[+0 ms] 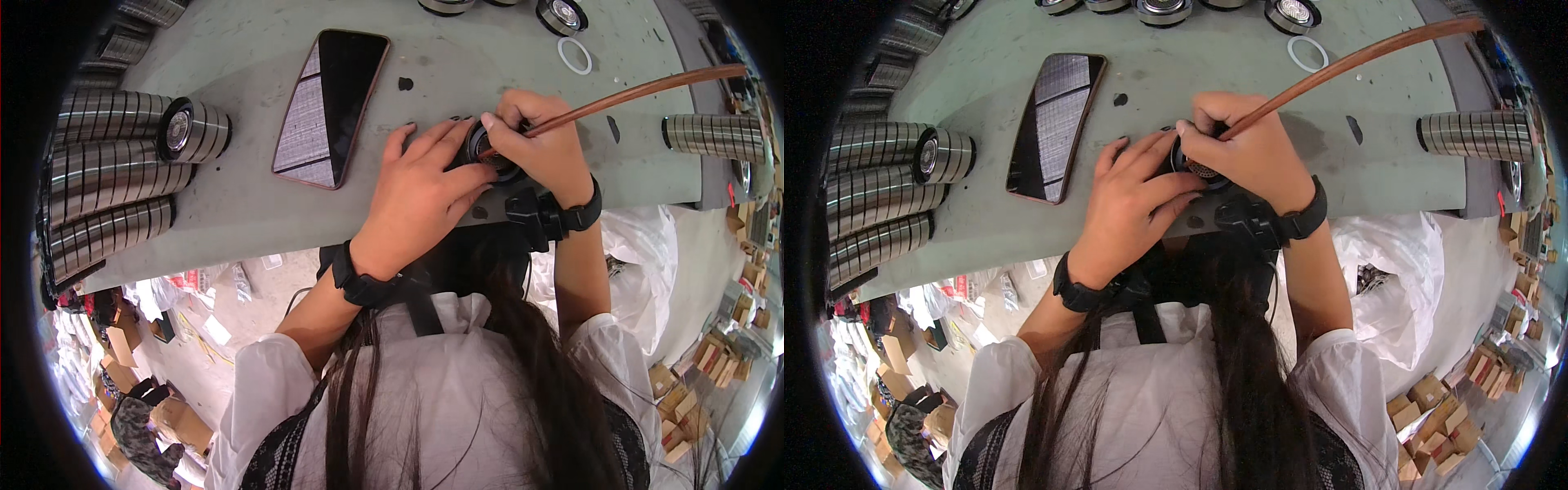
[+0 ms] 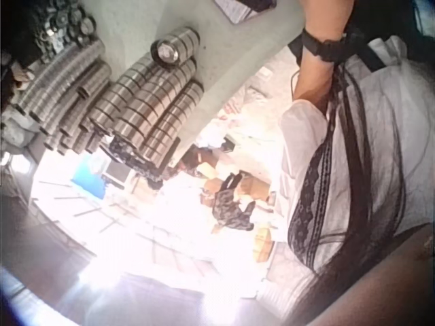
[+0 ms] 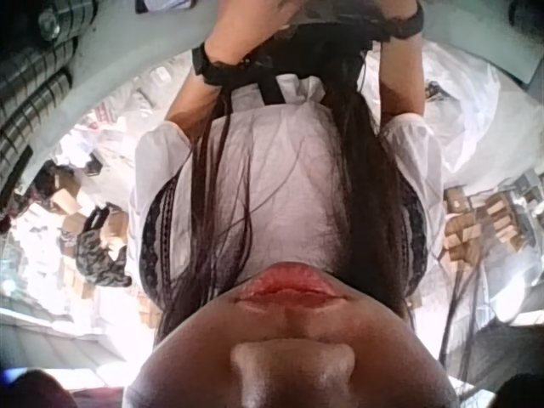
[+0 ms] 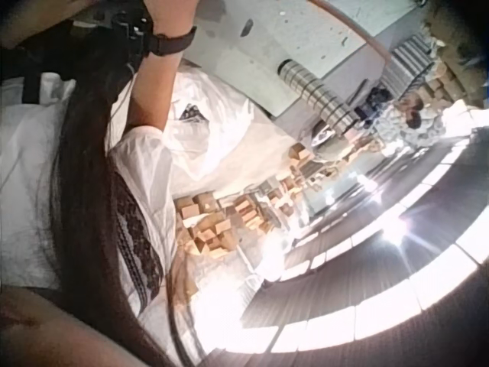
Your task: Assembling industrial filter components at a workbench, using a wooden stick to align or apply material.
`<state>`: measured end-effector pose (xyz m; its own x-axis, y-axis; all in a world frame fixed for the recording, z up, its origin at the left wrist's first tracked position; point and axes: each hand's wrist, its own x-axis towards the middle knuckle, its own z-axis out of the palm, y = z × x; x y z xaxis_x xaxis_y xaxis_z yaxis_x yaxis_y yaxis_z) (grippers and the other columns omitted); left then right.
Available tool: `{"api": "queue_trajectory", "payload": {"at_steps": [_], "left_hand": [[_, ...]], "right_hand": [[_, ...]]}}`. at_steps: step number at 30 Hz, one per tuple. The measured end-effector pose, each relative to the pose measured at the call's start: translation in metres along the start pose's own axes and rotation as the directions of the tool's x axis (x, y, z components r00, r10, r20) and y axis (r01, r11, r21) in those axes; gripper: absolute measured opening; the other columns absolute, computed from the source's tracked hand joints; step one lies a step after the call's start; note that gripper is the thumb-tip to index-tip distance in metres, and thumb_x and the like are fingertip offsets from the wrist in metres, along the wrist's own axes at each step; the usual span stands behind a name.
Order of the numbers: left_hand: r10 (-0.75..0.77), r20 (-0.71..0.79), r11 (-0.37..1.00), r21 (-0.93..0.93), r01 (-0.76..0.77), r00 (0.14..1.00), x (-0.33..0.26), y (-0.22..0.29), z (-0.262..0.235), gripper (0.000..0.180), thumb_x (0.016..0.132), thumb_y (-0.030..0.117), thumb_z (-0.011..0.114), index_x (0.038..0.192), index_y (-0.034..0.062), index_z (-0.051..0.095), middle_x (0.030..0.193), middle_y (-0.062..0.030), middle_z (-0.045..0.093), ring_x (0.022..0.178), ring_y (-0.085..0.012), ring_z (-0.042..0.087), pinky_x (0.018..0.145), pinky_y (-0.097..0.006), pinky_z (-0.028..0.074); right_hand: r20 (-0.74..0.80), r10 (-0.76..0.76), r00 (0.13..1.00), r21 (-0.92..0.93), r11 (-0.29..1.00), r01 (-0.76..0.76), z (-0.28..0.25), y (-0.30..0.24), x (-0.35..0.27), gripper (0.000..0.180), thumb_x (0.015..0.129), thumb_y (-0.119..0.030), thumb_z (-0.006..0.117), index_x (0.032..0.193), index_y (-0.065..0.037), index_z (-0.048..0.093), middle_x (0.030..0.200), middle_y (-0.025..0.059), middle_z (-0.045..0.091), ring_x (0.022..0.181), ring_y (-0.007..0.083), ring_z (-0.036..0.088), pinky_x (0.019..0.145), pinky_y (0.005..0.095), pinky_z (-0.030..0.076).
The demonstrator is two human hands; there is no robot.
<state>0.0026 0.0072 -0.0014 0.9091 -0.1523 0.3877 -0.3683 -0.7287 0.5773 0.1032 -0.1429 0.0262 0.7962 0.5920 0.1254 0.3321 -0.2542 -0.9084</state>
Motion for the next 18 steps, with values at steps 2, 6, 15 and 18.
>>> {"api": "queue_trajectory", "payload": {"at_steps": [2,6,15,18], "left_hand": [[0.016,-0.010,1.000,0.004,-0.015,1.000,0.000,-0.001,0.001,0.018,0.074,0.016,0.069,0.091,0.0214,0.070,0.119,-0.0092,0.059,0.114,-0.0260,0.053,0.096,-0.051,0.034],[0.027,-0.010,1.000,0.011,-0.027,1.000,0.000,-0.001,0.002,0.021,0.072,0.015,0.069,0.090,0.0239,0.073,0.117,-0.0116,0.059,0.112,-0.0266,0.054,0.096,-0.051,0.036],[0.018,0.001,1.000,0.016,-0.018,1.000,0.001,0.000,0.000,0.023,0.071,0.013,0.068,0.091,0.0233,0.072,0.118,-0.0134,0.059,0.112,-0.0273,0.054,0.096,-0.051,0.036],[0.024,0.003,1.000,0.012,-0.024,1.000,0.001,-0.001,0.001,0.022,0.072,0.012,0.068,0.091,0.0229,0.072,0.118,-0.0138,0.059,0.113,-0.0277,0.054,0.096,-0.051,0.036]], "right_hand": [[-0.010,-0.007,1.000,0.005,1.000,0.007,0.002,0.001,0.000,0.033,0.078,-0.009,0.065,0.062,-0.003,0.037,0.053,0.0004,0.033,0.053,0.0084,0.029,0.046,0.0274,0.027],[0.012,-0.046,0.999,-0.075,0.996,0.046,0.001,0.001,0.001,0.032,0.077,-0.009,0.065,0.063,-0.002,0.038,0.054,0.0015,0.033,0.053,0.0100,0.028,0.046,0.0278,0.028],[-0.123,-0.088,0.989,-0.058,0.995,0.081,0.007,0.006,-0.001,0.026,0.079,-0.006,0.065,0.063,-0.002,0.044,0.053,-0.0001,0.041,0.051,0.0065,0.036,0.047,0.0244,0.031],[-0.194,-0.143,0.970,-0.118,0.985,0.122,0.011,0.007,-0.001,0.029,0.078,-0.009,0.065,0.066,-0.001,0.040,0.055,0.0051,0.034,0.052,0.0143,0.030,0.046,0.0283,0.031]]}}
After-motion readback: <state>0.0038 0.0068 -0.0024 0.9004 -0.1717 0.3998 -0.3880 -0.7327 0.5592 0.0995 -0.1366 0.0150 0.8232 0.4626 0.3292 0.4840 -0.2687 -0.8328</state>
